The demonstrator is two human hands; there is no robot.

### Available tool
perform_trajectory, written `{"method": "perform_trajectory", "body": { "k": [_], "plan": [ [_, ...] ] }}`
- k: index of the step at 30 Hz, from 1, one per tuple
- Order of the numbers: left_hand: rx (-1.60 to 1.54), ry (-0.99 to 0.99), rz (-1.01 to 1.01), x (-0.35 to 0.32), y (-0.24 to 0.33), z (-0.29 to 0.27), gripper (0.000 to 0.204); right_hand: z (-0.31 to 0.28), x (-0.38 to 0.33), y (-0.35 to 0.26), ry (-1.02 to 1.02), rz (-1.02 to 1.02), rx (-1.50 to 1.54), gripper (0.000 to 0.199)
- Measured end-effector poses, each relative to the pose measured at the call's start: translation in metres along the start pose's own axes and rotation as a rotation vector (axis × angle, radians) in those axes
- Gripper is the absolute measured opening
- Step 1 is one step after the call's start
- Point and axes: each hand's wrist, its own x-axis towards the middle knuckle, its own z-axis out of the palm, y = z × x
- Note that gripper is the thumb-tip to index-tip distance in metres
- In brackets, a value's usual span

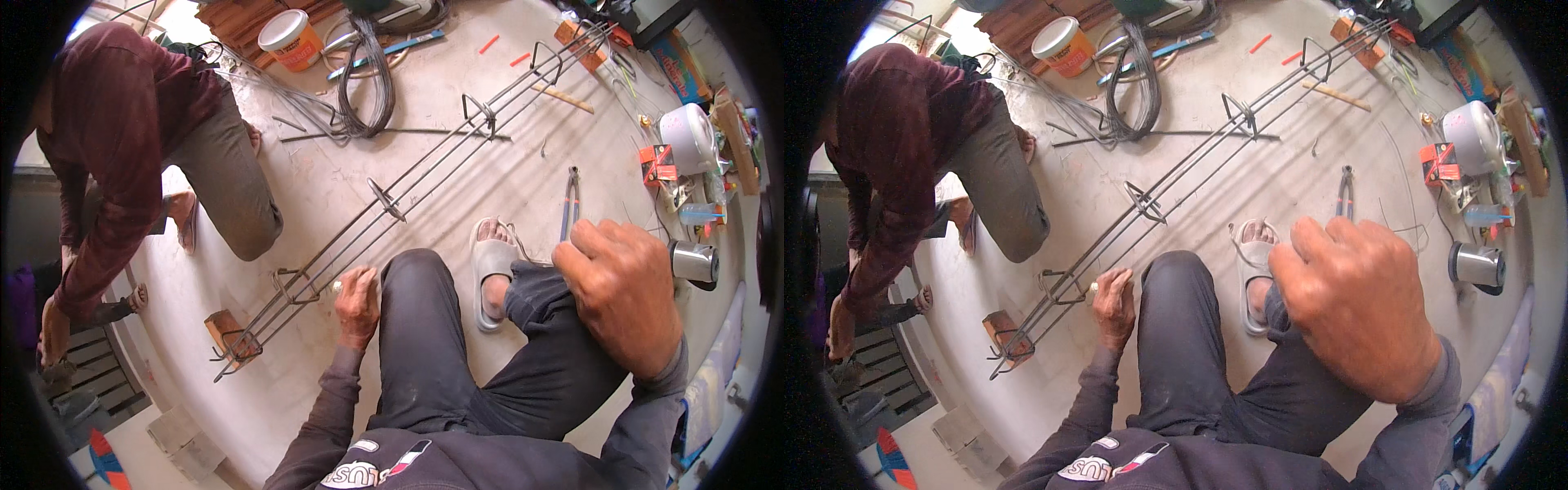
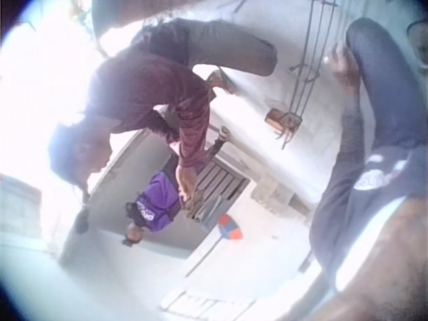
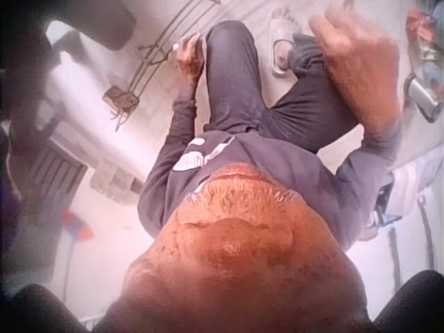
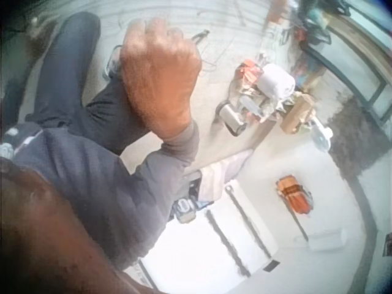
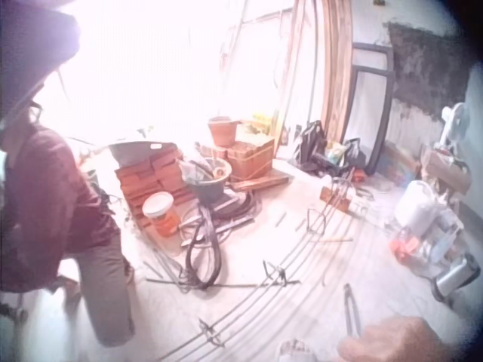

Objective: The person sits on the floor and uses pliers to twist wire ties around a metal frame structure. They repeatedly wrap and tighten the wire at various points along the frame to secure its components.

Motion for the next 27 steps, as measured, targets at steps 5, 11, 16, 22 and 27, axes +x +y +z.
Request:
{"method": "perform_trajectory", "body": {
  "k": [5,11,16,22,27],
  "plan": [
    [0.351,-0.329,-0.297,-0.094,-0.046,0.004,0.046,-0.014,-0.011,-0.003,0.039,0.098,-0.046,0.027],
    [0.565,-0.573,-0.447,-0.146,-0.064,0.016,0.059,0.003,-0.001,-0.002,0.043,0.034,0.044,0.025],
    [0.561,-0.604,-0.488,-0.160,-0.074,0.022,0.063,0.007,0.005,-0.005,0.048,0.046,0.059,0.026],
    [0.423,-0.714,-0.520,-0.140,-0.073,0.022,0.070,-0.001,0.009,-0.005,0.023,0.100,0.047,0.022],
    [0.379,-0.743,-0.630,-0.147,-0.071,0.011,0.071,0.014,0.023,-0.007,-0.011,0.088,0.077,0.019]
  ]
}}
